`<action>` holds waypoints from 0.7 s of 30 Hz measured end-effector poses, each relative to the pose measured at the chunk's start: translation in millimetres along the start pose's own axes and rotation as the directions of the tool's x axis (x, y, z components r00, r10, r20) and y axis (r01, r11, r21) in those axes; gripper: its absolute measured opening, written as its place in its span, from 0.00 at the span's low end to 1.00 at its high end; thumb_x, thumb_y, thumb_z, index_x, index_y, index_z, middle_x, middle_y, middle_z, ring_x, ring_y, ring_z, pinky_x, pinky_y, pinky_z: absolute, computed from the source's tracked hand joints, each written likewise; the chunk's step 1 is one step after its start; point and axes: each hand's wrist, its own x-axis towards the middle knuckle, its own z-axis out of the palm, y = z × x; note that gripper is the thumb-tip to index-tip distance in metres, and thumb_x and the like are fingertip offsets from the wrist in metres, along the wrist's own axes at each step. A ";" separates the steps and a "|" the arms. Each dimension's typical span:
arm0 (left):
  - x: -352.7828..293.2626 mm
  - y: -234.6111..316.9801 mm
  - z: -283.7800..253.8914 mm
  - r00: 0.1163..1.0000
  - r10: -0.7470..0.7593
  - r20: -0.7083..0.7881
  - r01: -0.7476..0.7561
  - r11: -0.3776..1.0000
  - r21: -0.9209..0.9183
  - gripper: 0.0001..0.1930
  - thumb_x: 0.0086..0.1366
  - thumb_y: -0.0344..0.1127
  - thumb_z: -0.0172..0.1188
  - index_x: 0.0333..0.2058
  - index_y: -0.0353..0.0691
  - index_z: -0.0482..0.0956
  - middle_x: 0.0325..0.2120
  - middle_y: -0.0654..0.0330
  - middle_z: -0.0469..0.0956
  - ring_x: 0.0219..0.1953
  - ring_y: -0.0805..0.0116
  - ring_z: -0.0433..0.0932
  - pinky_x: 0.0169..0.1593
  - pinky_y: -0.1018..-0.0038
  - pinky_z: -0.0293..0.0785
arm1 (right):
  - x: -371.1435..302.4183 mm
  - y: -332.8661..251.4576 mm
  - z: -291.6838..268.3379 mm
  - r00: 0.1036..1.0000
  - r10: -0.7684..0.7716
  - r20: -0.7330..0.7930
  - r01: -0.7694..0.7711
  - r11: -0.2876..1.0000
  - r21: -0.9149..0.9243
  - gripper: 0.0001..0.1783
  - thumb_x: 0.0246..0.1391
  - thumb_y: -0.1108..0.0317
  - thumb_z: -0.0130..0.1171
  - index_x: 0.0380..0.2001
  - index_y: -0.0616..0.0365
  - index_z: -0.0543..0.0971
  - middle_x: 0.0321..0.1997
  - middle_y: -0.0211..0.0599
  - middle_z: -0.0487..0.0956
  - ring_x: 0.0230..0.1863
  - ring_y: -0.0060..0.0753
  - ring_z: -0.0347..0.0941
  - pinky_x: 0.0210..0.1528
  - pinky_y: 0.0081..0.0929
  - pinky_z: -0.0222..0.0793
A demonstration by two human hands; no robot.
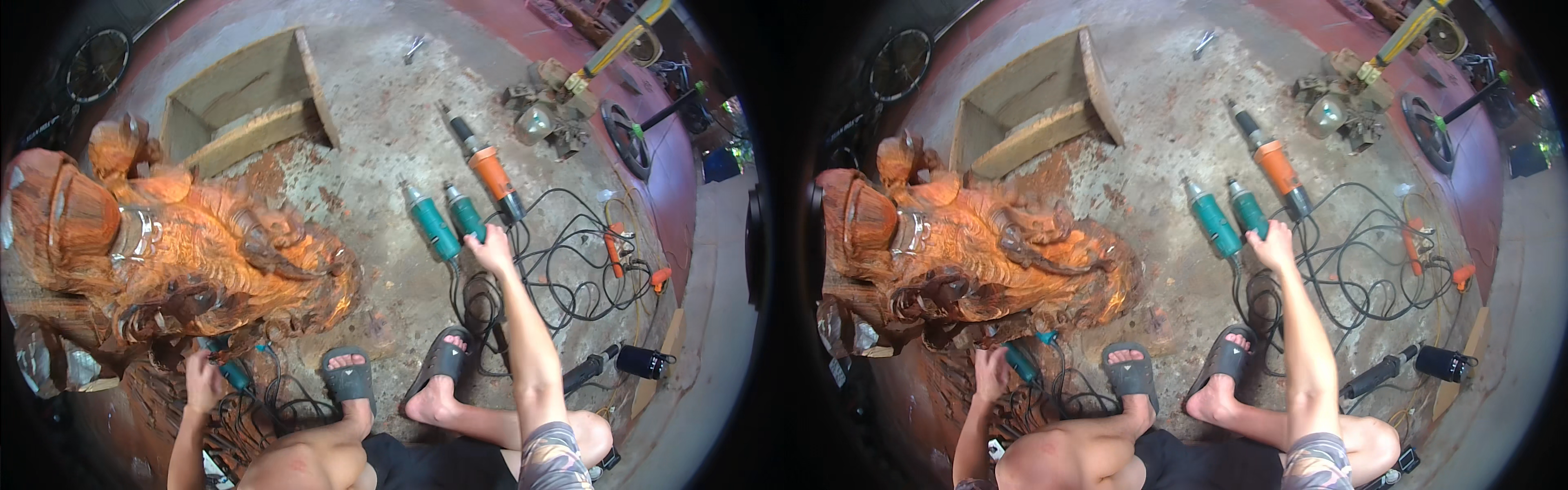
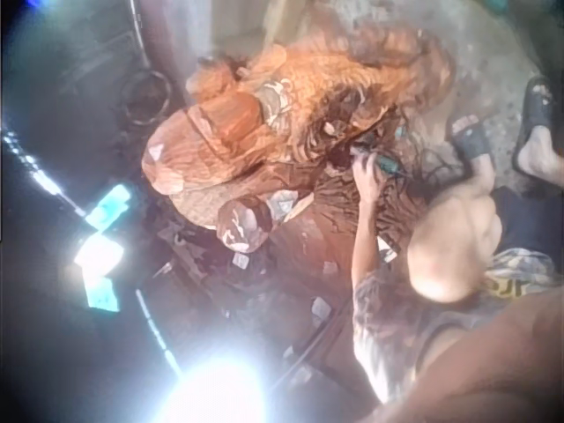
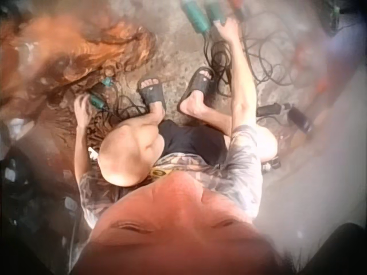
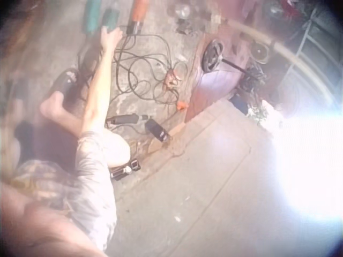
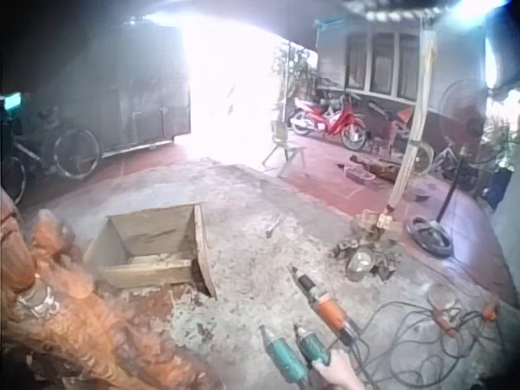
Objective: The person uses a green rotary tool to carve and refine details on a large piece of wood. They hold the tool with both hands and move it along the wood surface, creating fine grooves and shapes. The person occasionally pauses to reposition the tool or adjust their grip.
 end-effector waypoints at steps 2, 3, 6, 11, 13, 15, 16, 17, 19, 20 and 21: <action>24.4 68.6 -17.7 0.985 0.172 -0.031 -0.175 0.975 -0.134 0.17 0.49 0.23 0.65 0.40 0.42 0.84 0.39 0.56 0.82 0.39 0.51 0.82 0.42 0.59 0.80 | -21.5 -18.1 -28.4 0.966 0.137 0.220 -0.214 0.901 0.378 0.36 0.57 0.48 0.68 0.56 0.70 0.75 0.48 0.50 0.81 0.49 0.45 0.79 0.52 0.42 0.76; 31.1 92.5 -12.8 0.961 0.273 -0.053 -0.278 0.937 -0.212 0.17 0.50 0.25 0.67 0.41 0.45 0.85 0.38 0.60 0.83 0.37 0.57 0.84 0.41 0.64 0.82 | -38.5 -31.0 -36.4 0.936 0.173 0.307 -0.329 0.743 0.583 0.33 0.59 0.50 0.67 0.55 0.68 0.76 0.44 0.45 0.80 0.44 0.38 0.80 0.46 0.36 0.77; 79.5 180.5 10.2 0.924 0.381 -0.029 -0.339 0.781 -0.524 0.19 0.54 0.27 0.68 0.46 0.47 0.87 0.47 0.58 0.82 0.47 0.59 0.84 0.53 0.65 0.82 | -117.3 -60.0 -89.5 0.857 0.117 0.502 -0.512 0.309 0.801 0.26 0.60 0.60 0.67 0.53 0.67 0.74 0.37 0.34 0.76 0.28 0.28 0.79 0.28 0.24 0.76; 196.1 287.0 51.4 0.671 0.662 -0.334 -0.741 0.578 -0.341 0.37 0.62 0.32 0.58 0.71 0.61 0.64 0.70 0.48 0.64 0.70 0.52 0.66 0.71 0.56 0.67 | -251.5 -119.1 -167.8 0.928 0.085 0.363 -0.343 0.573 0.744 0.56 0.39 0.57 0.76 0.68 0.76 0.65 0.55 0.54 0.80 0.53 0.38 0.80 0.54 0.31 0.77; 205.2 294.2 54.4 0.624 0.669 -0.404 -0.768 0.431 -0.473 0.28 0.60 0.32 0.59 0.61 0.50 0.72 0.56 0.51 0.76 0.59 0.56 0.77 0.61 0.61 0.78 | -285.4 -127.9 -175.5 0.888 -0.078 0.453 -0.303 0.642 0.704 0.57 0.33 0.63 0.76 0.68 0.79 0.65 0.61 0.57 0.77 0.63 0.42 0.74 0.67 0.35 0.66; 204.7 288.8 55.7 0.599 0.697 -0.394 -0.750 0.316 -0.582 0.16 0.57 0.33 0.61 0.46 0.42 0.77 0.40 0.57 0.80 0.45 0.60 0.84 0.47 0.66 0.85 | -321.8 -119.8 -168.7 0.901 -0.204 0.383 -0.147 0.688 0.711 0.56 0.32 0.65 0.76 0.69 0.72 0.67 0.64 0.65 0.74 0.67 0.51 0.71 0.71 0.40 0.63; 200.6 280.9 57.7 0.611 0.678 -0.408 -0.742 0.311 -0.594 0.15 0.57 0.33 0.61 0.44 0.41 0.78 0.41 0.57 0.80 0.44 0.60 0.83 0.46 0.66 0.84 | -326.1 -124.3 -153.8 0.920 -0.195 0.339 -0.145 0.634 0.760 0.56 0.33 0.65 0.77 0.69 0.70 0.67 0.65 0.66 0.73 0.68 0.53 0.70 0.71 0.41 0.62; 197.0 273.5 59.8 0.622 0.659 -0.423 -0.735 0.304 -0.606 0.15 0.56 0.34 0.62 0.43 0.41 0.78 0.41 0.57 0.80 0.43 0.60 0.83 0.45 0.66 0.84 | -333.3 -124.8 -141.9 0.928 -0.194 0.317 -0.149 0.589 0.795 0.55 0.33 0.65 0.77 0.69 0.68 0.67 0.66 0.66 0.71 0.69 0.54 0.68 0.71 0.43 0.61; 195.7 262.1 56.8 0.644 0.593 -0.482 -0.727 0.279 -0.628 0.13 0.53 0.33 0.64 0.39 0.38 0.79 0.39 0.57 0.80 0.38 0.61 0.82 0.42 0.67 0.83 | -337.4 -125.1 -122.1 0.922 -0.228 0.315 -0.166 0.501 0.850 0.55 0.35 0.66 0.78 0.70 0.63 0.67 0.68 0.67 0.68 0.70 0.57 0.64 0.72 0.47 0.59; 193.0 258.5 57.5 0.647 0.595 -0.477 -0.724 0.282 -0.630 0.13 0.53 0.32 0.65 0.38 0.38 0.79 0.38 0.57 0.80 0.37 0.61 0.82 0.41 0.67 0.82 | -337.2 -123.7 -115.0 0.913 -0.253 0.320 -0.181 0.453 0.873 0.54 0.36 0.66 0.78 0.70 0.61 0.67 0.69 0.68 0.66 0.71 0.59 0.62 0.72 0.49 0.59; 192.1 254.2 56.5 0.646 0.599 -0.474 -0.725 0.284 -0.628 0.13 0.52 0.32 0.65 0.38 0.38 0.79 0.38 0.57 0.80 0.37 0.61 0.82 0.41 0.67 0.82 | -336.0 -121.4 -109.9 0.898 -0.290 0.329 -0.197 0.403 0.894 0.54 0.37 0.66 0.79 0.70 0.58 0.67 0.70 0.68 0.64 0.72 0.61 0.60 0.73 0.50 0.58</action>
